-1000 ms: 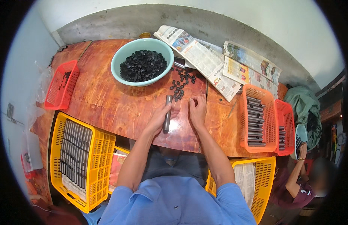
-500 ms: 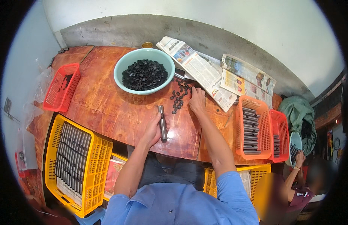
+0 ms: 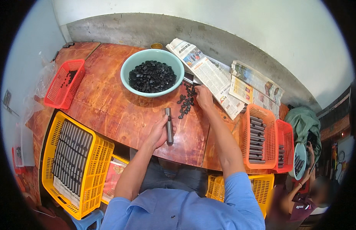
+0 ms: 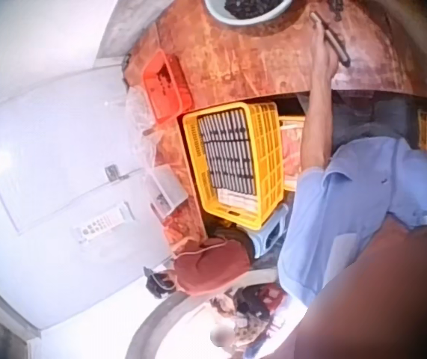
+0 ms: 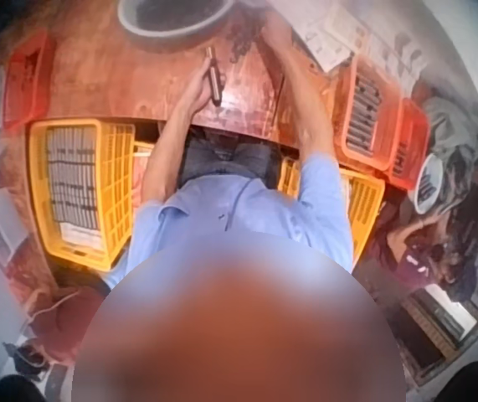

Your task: The person repeatedly picks small dark seeds from a bowl and places them into a cylindrical metal tool on a wooden table. The person then removes the filled tool and places it into a yellow basket. This cycle is repeated multiple times.

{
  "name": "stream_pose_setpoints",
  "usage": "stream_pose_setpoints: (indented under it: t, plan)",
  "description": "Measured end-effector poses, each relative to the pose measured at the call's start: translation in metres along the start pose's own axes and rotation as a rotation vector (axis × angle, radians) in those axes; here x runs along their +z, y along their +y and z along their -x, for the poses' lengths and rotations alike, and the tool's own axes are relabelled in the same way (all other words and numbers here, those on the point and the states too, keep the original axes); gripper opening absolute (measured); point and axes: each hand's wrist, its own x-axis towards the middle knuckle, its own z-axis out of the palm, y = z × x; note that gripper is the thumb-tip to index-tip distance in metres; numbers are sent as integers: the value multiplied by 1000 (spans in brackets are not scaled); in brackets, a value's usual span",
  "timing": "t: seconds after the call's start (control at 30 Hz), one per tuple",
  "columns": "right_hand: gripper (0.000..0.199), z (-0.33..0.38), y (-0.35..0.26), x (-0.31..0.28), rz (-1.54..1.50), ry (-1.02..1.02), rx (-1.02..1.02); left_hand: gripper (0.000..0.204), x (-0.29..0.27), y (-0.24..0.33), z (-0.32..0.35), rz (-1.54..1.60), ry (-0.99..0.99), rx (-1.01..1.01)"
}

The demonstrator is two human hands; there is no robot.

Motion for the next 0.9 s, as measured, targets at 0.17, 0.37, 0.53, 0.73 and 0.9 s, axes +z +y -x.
stream_pose_setpoints:
  t: [0.17, 0.37, 0.53, 0.73, 0.9]
  plan:
    - [38, -8, -5, 4, 153, -160, -40, 36, -3, 0, -3, 35, -5, -8]
    - [36, 7, 7, -3, 91, -110, -25, 35, -5, 0, -3, 26, -28, -24]
    - [34, 24, 23, -7, 109, -61, -20, 33, -8, -2, -6, 73, -3, -39]
    - [29, 34, 7, -11, -4, -227, 50, 32, -2, 1, -3, 69, -53, -19]
    - [27, 10, -1, -4, -57, -83, 82, 37, -2, 3, -2, 18, -16, -17]
